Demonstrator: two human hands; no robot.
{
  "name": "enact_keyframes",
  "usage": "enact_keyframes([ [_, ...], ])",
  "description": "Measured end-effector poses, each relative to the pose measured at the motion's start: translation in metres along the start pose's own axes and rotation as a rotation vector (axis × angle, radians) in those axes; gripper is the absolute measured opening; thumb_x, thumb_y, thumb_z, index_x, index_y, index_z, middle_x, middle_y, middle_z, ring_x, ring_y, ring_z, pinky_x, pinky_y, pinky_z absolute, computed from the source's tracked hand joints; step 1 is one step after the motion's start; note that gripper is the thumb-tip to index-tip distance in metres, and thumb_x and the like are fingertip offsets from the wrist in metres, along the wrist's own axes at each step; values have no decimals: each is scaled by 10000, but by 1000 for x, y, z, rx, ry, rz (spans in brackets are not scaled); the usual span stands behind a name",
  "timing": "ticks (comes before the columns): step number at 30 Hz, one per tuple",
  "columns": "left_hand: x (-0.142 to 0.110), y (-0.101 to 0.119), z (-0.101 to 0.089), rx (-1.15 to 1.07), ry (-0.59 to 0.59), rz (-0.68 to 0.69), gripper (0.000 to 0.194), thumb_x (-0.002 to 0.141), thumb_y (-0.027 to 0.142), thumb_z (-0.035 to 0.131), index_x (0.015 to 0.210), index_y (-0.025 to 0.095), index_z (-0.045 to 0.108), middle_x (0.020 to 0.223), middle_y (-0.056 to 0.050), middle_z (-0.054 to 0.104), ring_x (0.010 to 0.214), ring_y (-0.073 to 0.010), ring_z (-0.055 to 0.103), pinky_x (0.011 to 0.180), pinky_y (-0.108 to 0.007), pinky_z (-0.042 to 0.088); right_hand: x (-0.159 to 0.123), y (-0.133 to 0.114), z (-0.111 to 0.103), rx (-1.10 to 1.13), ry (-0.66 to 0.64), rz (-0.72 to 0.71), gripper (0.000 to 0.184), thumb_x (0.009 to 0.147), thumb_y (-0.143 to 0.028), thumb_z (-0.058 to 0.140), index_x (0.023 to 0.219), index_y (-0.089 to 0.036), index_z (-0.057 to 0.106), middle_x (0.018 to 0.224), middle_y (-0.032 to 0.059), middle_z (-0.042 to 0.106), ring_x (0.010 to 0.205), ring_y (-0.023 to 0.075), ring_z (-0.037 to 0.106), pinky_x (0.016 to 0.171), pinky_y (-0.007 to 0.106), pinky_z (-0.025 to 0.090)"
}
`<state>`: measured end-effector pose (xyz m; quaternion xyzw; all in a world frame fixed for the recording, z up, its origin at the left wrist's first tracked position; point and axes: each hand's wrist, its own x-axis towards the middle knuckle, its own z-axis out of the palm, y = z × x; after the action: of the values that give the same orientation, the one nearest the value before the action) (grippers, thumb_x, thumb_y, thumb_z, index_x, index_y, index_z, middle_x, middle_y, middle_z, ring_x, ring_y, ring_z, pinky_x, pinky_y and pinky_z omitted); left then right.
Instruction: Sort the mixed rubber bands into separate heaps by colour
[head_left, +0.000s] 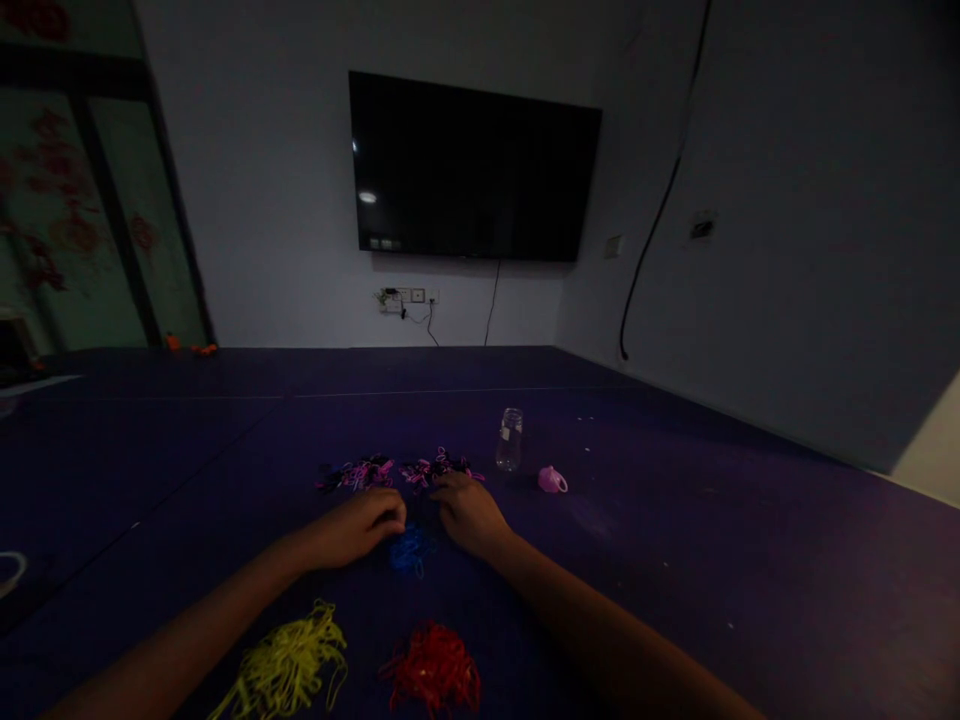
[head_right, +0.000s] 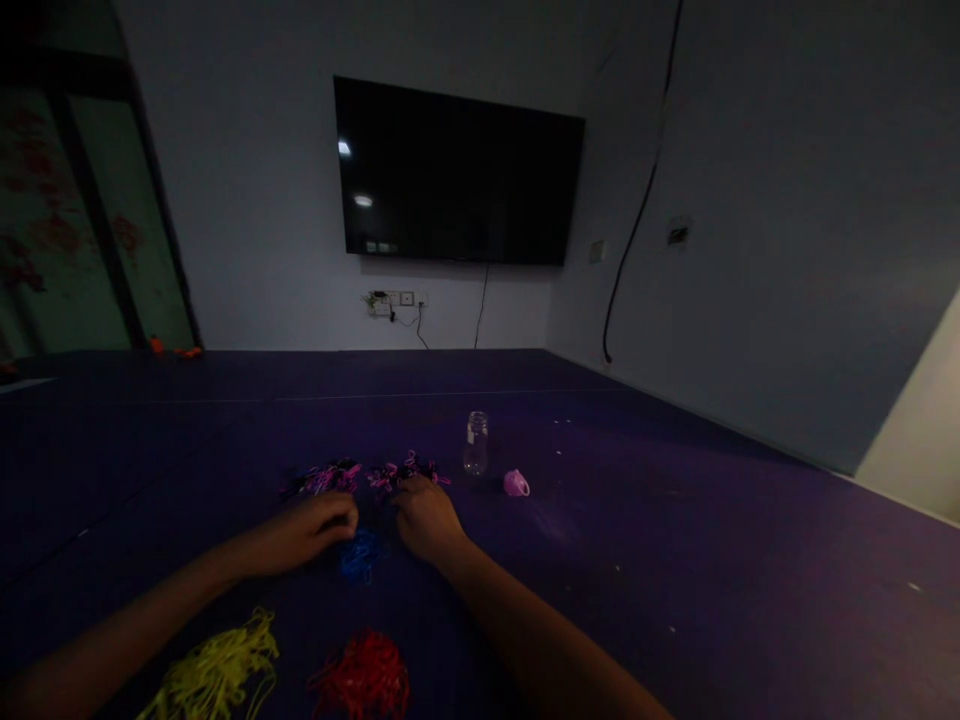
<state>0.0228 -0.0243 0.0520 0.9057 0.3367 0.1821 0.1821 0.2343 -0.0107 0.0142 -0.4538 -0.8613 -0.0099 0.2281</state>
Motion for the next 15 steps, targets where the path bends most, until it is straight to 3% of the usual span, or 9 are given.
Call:
enact_keyframes([
  [2,1,0,1,-53,-31,35,175,829,263,505,708,179,600,728,-4,593,729,-142,553,696,-244,423,0,1,1,1,5,-1,344,758,-85,439,979,-167,689,1122,80,623,1072,185,528,928,281,392],
  [4,0,-9,0,-62,34,16,205,831,293,510,720,183,641,737,-11,618,726,-142,571,693,-245,431,0,1,2,-4,7,0,339,760,-87,440,974,-165,690,1123,83,622,1069,186,529,928,283,392],
  [8,-9,-41,-3,137,485,-195,251,844,307,454,769,189,662,782,-34,652,741,-170,594,696,-283,450,0,3,3,-5,3,-12,333,761,-88,443,970,-175,689,1121,77,622,1070,184,527,923,281,394],
  [9,-11,-49,-3,217,534,-238,243,830,315,469,748,189,660,772,-40,650,753,-184,596,696,-294,455,0,3,3,-3,2,-17,333,759,-87,445,969,-175,688,1122,76,621,1072,183,525,922,279,394],
  [15,-19,-73,3,416,507,-212,170,776,238,502,735,200,663,813,-47,676,816,-211,609,743,-328,478,1,3,3,-4,-10,-30,336,749,-82,449,974,-168,683,1135,84,612,1080,182,518,929,280,387],
])
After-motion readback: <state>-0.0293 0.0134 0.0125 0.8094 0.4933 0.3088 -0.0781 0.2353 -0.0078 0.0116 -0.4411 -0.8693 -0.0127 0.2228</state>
